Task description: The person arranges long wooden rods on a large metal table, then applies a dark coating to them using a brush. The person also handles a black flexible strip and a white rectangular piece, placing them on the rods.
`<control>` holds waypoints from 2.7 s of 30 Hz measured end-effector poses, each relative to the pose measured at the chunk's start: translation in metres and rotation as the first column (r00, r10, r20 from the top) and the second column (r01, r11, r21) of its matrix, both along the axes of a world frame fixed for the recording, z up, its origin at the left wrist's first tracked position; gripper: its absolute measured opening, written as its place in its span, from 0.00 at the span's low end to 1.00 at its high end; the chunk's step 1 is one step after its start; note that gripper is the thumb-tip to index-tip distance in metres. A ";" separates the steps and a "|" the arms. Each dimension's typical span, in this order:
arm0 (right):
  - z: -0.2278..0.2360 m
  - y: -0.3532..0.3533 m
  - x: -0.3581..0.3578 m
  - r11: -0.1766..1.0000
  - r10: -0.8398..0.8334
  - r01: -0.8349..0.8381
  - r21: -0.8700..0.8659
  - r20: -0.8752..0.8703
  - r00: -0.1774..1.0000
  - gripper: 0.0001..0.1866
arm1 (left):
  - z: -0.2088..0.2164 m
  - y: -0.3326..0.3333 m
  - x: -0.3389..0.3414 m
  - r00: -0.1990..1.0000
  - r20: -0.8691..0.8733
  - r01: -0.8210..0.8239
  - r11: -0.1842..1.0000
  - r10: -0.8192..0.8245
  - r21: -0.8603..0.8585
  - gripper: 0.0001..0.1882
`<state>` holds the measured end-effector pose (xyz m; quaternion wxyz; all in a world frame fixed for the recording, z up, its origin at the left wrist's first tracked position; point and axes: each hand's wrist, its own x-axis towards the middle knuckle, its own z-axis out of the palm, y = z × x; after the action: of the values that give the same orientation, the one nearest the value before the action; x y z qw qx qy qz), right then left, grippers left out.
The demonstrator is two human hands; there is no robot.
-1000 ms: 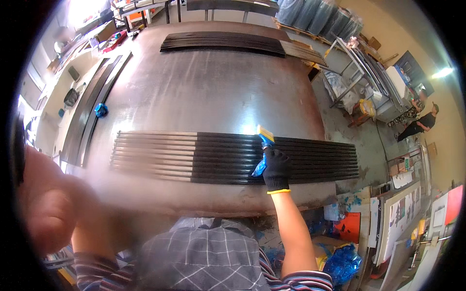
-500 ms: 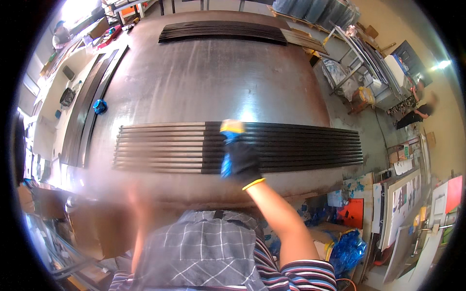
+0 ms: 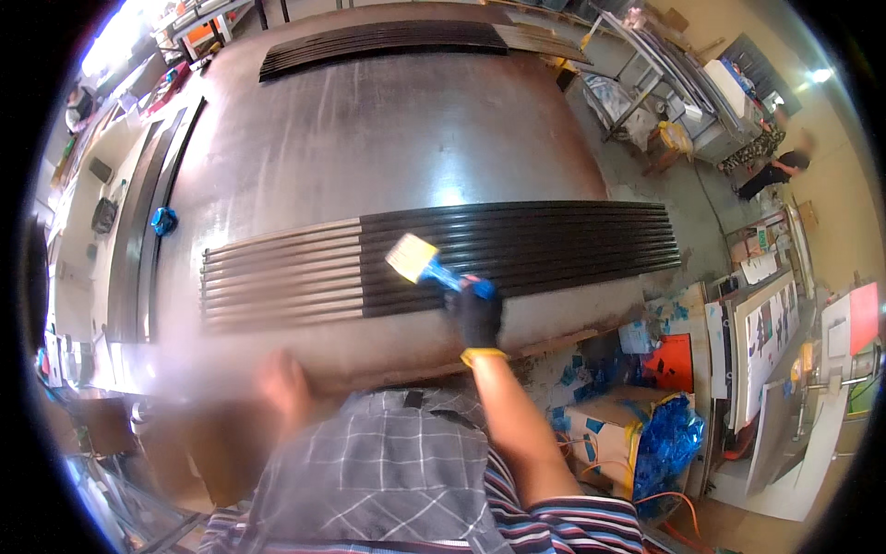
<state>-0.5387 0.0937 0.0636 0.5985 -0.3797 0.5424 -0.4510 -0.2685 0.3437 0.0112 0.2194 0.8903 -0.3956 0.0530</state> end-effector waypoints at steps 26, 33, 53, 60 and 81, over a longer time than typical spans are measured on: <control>-0.028 0.064 -0.155 0.968 -0.244 0.227 -0.110 -0.179 0.953 0.12 | -0.010 -0.017 -0.011 0.998 0.041 -0.050 0.998 0.052 -0.042 0.19; -0.007 -0.013 -0.319 0.772 -0.625 0.617 0.151 0.005 0.781 0.10 | -0.011 -0.056 -0.083 0.998 -0.018 0.065 0.998 -0.065 -0.004 0.20; -0.003 -0.152 -0.576 0.651 -0.753 0.750 0.116 -0.024 0.658 0.12 | -0.037 -0.090 -0.156 0.980 0.148 -0.154 0.978 0.133 0.140 0.23; -0.017 -0.183 -0.614 0.567 -0.821 0.422 -0.708 -0.524 0.225 0.09 | -0.043 -0.092 -0.159 0.983 0.132 -0.151 0.972 0.129 0.177 0.23; 0.083 -0.165 -0.270 0.670 -0.333 -0.720 -0.179 -0.940 -0.076 0.10 | -0.002 -0.088 -0.153 0.998 -0.025 -0.062 0.998 0.062 -0.010 0.21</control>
<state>-0.8087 -0.0711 0.1466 -0.1089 -0.8514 0.5060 -0.0849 -0.4217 0.2553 0.0094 0.2272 0.9016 -0.3646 0.0507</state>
